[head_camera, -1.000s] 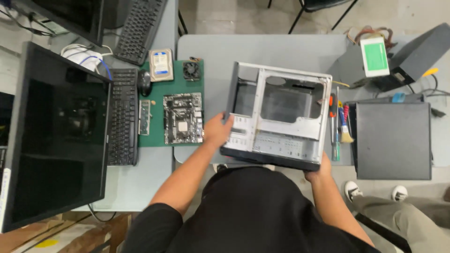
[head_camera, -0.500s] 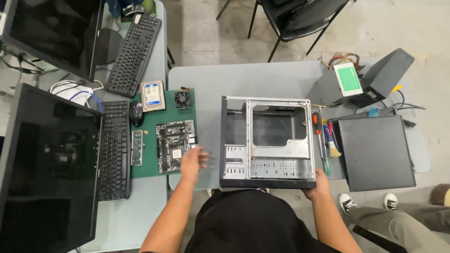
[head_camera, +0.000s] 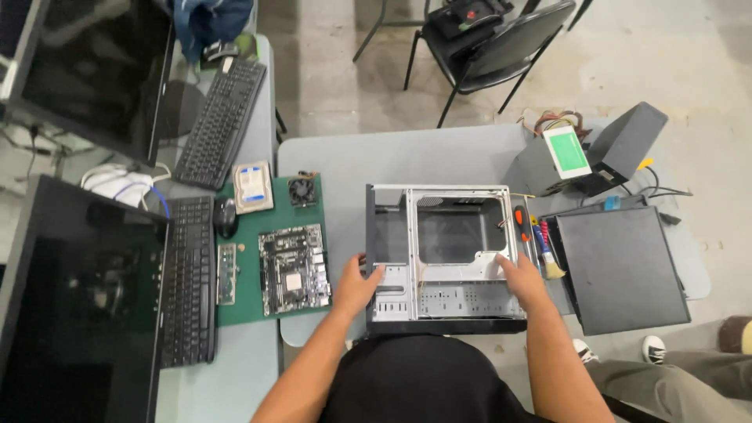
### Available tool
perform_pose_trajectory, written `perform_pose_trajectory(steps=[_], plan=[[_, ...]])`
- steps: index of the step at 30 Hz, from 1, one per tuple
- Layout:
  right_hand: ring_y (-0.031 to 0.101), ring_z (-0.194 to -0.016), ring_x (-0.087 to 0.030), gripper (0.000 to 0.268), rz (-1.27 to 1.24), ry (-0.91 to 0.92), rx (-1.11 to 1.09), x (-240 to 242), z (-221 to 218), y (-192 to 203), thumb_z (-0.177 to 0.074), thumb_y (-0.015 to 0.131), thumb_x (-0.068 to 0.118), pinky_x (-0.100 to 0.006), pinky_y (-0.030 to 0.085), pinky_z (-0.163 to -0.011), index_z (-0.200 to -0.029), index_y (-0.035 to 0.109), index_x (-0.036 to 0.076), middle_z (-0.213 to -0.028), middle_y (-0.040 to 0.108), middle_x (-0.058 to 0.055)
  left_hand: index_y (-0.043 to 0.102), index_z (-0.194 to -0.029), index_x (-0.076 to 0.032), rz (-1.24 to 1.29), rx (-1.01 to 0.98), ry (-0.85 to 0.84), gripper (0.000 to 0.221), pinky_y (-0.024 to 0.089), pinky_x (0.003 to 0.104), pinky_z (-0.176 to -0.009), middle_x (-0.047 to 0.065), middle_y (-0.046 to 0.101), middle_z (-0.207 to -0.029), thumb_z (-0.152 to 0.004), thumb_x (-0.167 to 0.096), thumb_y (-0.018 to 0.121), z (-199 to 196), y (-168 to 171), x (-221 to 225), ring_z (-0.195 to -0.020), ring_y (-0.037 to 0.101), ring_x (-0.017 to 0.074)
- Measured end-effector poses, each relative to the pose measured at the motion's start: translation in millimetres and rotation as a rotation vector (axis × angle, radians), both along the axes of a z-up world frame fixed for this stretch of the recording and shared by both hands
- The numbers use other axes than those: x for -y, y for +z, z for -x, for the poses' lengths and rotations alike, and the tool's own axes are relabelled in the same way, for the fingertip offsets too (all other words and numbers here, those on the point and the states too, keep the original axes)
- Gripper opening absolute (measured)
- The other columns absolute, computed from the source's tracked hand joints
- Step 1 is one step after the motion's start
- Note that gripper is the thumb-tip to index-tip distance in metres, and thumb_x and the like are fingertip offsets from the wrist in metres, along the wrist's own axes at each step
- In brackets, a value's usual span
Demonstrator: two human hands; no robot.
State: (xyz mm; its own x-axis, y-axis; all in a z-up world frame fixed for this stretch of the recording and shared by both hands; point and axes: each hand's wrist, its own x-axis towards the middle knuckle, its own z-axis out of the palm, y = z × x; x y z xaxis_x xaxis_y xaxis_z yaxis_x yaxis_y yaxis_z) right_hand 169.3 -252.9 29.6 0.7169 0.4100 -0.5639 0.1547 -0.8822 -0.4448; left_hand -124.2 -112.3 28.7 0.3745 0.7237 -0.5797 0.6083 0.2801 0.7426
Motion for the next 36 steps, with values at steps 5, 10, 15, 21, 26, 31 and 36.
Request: perform_pose_trajectory(steps=[5,10,15,21,26,31,36], plan=[[0.037,-0.125,-0.034,0.076,-0.031,-0.006,-0.019,-11,-10,2,-0.077,0.06,0.051,-0.051,0.032,-0.1,-0.135,0.041,0.005,-0.134,0.042,-0.021,0.031,-0.135,-0.009,0.049,-0.002,0.07,0.071,0.04,0.042,-0.099,0.012,0.04,-0.136,-0.084,-0.052,0.054,-23,0,-27,-0.124,0.042,0.0251],[0.035,-0.125,-0.038,0.066,-0.193,-0.089,-0.1,-27,15,49,-0.081,0.058,0.035,-0.05,0.033,-0.1,-0.135,0.038,0.003,-0.134,0.04,-0.026,0.028,-0.137,-0.006,0.022,0.02,0.096,0.073,0.039,0.045,-0.099,0.016,0.038,-0.137,-0.084,-0.048,0.056,-44,8,-62,-0.125,0.039,0.0286],[0.036,-0.126,-0.037,0.064,-0.221,-0.053,-0.001,-23,-4,4,-0.085,0.053,0.04,-0.05,0.027,-0.105,-0.132,0.042,-0.001,-0.132,0.043,-0.027,0.026,-0.137,-0.002,-0.087,-0.058,0.001,0.075,0.038,0.047,-0.1,0.02,0.039,-0.135,-0.082,-0.04,0.06,-71,3,-103,-0.125,0.04,0.0324],[0.051,-0.113,-0.033,0.047,-0.163,0.003,0.074,-18,-4,-3,-0.089,0.046,0.044,-0.048,0.04,-0.094,-0.116,0.055,0.006,-0.109,0.06,-0.02,0.04,-0.131,-0.009,-0.235,-0.3,-0.089,0.053,0.044,0.043,-0.094,0.013,0.054,-0.121,-0.081,-0.025,0.049,-96,10,-119,-0.115,0.051,0.0281],[0.05,-0.116,-0.034,0.055,-0.113,0.053,0.103,-16,5,19,-0.09,0.043,0.044,-0.048,0.039,-0.096,-0.126,0.048,0.003,-0.118,0.056,-0.022,0.063,-0.1,-0.001,-0.266,-0.36,0.034,0.03,0.051,0.041,-0.074,0.016,0.065,-0.089,-0.082,-0.018,0.046,-95,6,-104,-0.09,0.063,0.0312],[0.053,-0.111,-0.035,0.055,-0.116,0.084,0.178,-9,1,13,-0.089,0.043,0.045,-0.048,0.041,-0.094,-0.122,0.05,0.002,-0.113,0.058,-0.023,0.059,-0.105,0.002,-0.299,-0.359,0.073,0.033,0.05,0.043,-0.076,0.019,0.063,-0.095,-0.084,-0.02,0.048,-89,11,-97,-0.094,0.061,0.0325],[0.049,-0.115,-0.034,0.051,-0.3,0.055,0.204,-11,16,48,-0.092,0.039,0.037,-0.045,0.039,-0.096,-0.127,0.045,0.0,-0.121,0.053,-0.024,0.06,-0.098,0.001,-0.416,-0.303,0.109,0.026,0.049,0.044,-0.079,0.017,0.063,-0.089,-0.084,-0.016,0.046,-77,71,-80,-0.09,0.062,0.0327]])
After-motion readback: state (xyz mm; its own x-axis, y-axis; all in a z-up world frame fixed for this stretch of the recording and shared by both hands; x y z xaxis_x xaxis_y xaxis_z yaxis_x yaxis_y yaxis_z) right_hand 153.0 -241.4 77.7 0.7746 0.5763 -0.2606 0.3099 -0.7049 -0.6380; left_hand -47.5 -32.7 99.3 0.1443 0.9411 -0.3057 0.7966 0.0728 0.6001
